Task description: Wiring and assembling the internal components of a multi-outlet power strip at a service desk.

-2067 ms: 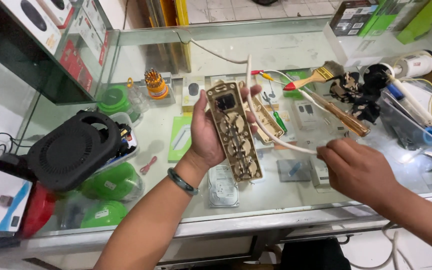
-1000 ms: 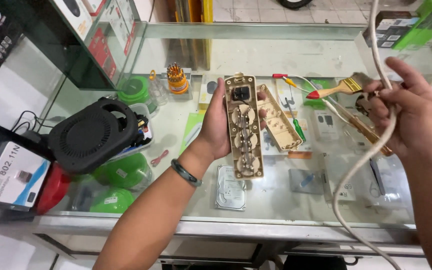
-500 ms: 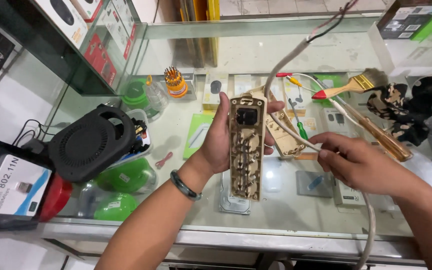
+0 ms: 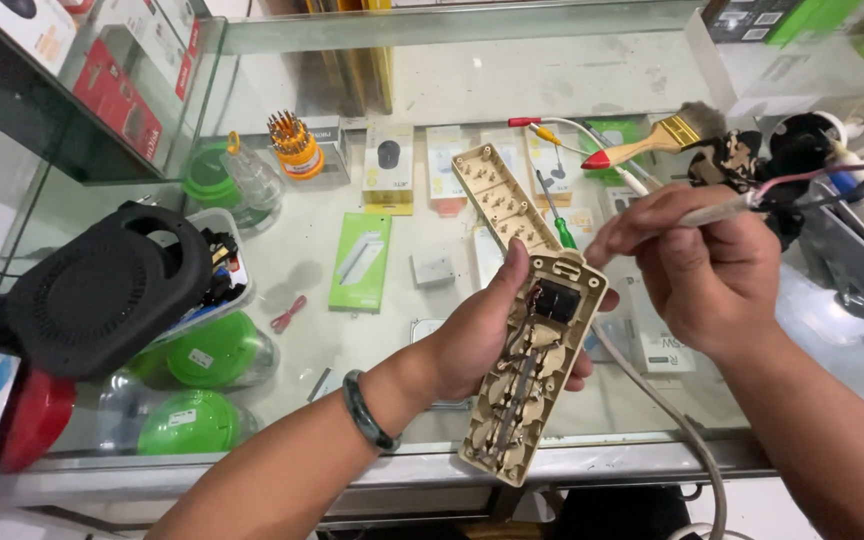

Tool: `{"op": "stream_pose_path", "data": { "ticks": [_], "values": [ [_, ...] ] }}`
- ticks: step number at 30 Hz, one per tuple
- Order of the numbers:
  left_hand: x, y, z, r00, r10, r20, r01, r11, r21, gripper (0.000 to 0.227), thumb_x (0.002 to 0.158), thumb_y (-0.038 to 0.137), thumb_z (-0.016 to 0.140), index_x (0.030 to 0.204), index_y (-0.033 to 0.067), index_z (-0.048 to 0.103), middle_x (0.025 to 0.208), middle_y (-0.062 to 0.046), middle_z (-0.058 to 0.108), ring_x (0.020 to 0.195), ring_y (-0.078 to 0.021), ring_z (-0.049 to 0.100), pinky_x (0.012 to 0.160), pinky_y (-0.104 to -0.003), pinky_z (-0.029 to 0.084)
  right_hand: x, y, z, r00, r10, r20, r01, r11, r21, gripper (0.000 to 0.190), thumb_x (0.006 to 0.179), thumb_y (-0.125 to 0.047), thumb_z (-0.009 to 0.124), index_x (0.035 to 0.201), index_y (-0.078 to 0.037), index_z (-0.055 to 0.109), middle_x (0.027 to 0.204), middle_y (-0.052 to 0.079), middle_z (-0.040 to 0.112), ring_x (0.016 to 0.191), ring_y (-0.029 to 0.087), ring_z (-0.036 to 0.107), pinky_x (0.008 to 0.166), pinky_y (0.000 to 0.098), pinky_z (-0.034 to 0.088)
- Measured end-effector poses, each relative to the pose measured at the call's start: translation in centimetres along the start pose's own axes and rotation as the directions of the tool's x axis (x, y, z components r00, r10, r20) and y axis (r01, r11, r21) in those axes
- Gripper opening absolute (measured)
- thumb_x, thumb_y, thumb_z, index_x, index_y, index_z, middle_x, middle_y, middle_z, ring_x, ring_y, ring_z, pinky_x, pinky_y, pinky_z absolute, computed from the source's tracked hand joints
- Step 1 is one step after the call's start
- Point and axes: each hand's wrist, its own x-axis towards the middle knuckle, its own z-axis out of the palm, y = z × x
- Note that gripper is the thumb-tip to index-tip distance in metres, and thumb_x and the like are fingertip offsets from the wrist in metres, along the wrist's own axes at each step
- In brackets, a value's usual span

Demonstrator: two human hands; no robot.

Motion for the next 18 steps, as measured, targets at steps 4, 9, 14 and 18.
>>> {"op": "stream_pose_path", "data": {
  "ticks": [4,9,14,18],
  "values": [
    [-0.8,1.5,0.9,0.995,-0.04,-0.088,0.063,0.959,0.275,0.09,0.09,0.077,0.03,0.128,0.0018,0.061,0.093,-0.024,0.073,0.084,-0.0309,0.074,0.079,-0.045,0.062,-0.5,-0.8,-1.5,0.969,-0.245,0.019,0.22,0.831,-0.511,0.025,0.109,-0.015,0.051,0.102,0.007,0.06,0.087,0.021,0.067,0.073,0.032,0.072,0.067,0.0378,0.061],
    [-2.1,5.6,2.7,0.878,0.182,-0.443,0.211,0.683,0.699,0.11,0.069,0.078,0.019,0.16,0.0163,0.027,0.144,-0.017,0.064,0.141,-0.0224,0.056,0.116,-0.036,0.035,-1.4,-1.4,-3.1,0.95,-0.279,0.137,0.273,0.537,-0.798,0.022,0.106,-0.001,0.06,0.1,0.018,0.071,0.09,0.028,0.07,0.079,0.038,0.068,0.068,0.038,0.05],
    [-2.7,7.6,2.5,0.874,0.057,-0.482,0.355,0.603,0.714,0.077,0.085,0.067,0.023,0.146,0.0206,0.036,0.167,0.0,0.035,0.155,-0.0154,0.028,0.118,-0.038,0.023,-1.2,-1.9,-2.6,0.991,-0.02,0.129,0.116,0.589,-0.8,0.011,0.102,-0.004,0.065,0.098,0.005,0.068,0.097,0.017,0.073,0.082,0.027,0.067,0.071,0.0318,0.046],
    [-2.4,7.4,1.3,0.882,-0.002,-0.47,0.365,0.632,0.683,0.057,0.094,0.048,0.027,0.141,0.0178,0.03,0.135,-0.011,0.043,0.134,-0.0184,0.04,0.107,-0.034,0.028,-1.1,-1.2,-2.5,0.982,0.04,0.186,0.122,0.616,-0.779,0.025,0.104,-0.016,0.052,0.107,0.004,0.068,0.096,0.017,0.069,0.078,0.028,0.063,0.072,0.0342,0.045]
  ]
}}
